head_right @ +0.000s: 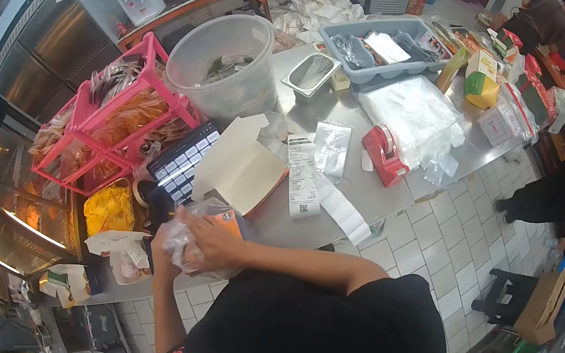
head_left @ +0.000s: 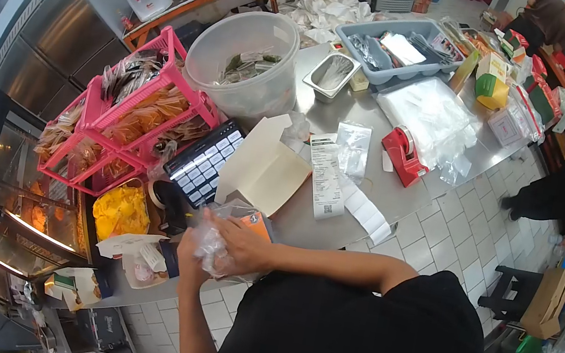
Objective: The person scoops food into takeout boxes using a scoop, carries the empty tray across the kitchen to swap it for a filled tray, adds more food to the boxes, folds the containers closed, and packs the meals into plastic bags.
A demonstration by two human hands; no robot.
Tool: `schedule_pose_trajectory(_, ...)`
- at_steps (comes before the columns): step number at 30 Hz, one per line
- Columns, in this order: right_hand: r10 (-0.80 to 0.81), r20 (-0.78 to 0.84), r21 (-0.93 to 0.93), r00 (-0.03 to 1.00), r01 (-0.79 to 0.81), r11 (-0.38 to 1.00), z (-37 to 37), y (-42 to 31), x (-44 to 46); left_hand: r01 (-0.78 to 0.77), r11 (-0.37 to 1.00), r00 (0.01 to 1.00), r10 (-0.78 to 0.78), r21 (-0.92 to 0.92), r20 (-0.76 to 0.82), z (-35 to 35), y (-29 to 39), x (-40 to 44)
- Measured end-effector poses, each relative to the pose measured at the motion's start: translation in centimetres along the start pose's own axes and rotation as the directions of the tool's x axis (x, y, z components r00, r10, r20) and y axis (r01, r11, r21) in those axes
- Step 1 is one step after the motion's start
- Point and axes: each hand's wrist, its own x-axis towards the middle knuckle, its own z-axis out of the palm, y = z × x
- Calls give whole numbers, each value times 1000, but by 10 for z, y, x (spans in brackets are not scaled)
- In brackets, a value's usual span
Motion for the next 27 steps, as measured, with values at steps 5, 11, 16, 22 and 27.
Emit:
schedule_pose_trajectory(5,-8,74,68,997,3,998,21,15,18,-41,998,999,42,57,-5,-4,-3,-15)
schedule_pose_trajectory(11,202,-199,632,959,-32,775,27,2,24,39,994,999,-41,97,16,-6,-6,-34)
schedule_pose_trajectory(16,372,-244,500,896,-212,840,11,-37,45,187,931,970,-225,312,90,37,19,-22)
schedule_pose_trajectory(22,473,-217,535,854,-301,789,9,-49,34,282,942,955,-258,180,-145,54,12,-20)
schedule_pose_trajectory(27,189,162,511,968,-246,824,-59,-31,26,307,951,946,-301,38,-118,59,-2,-20)
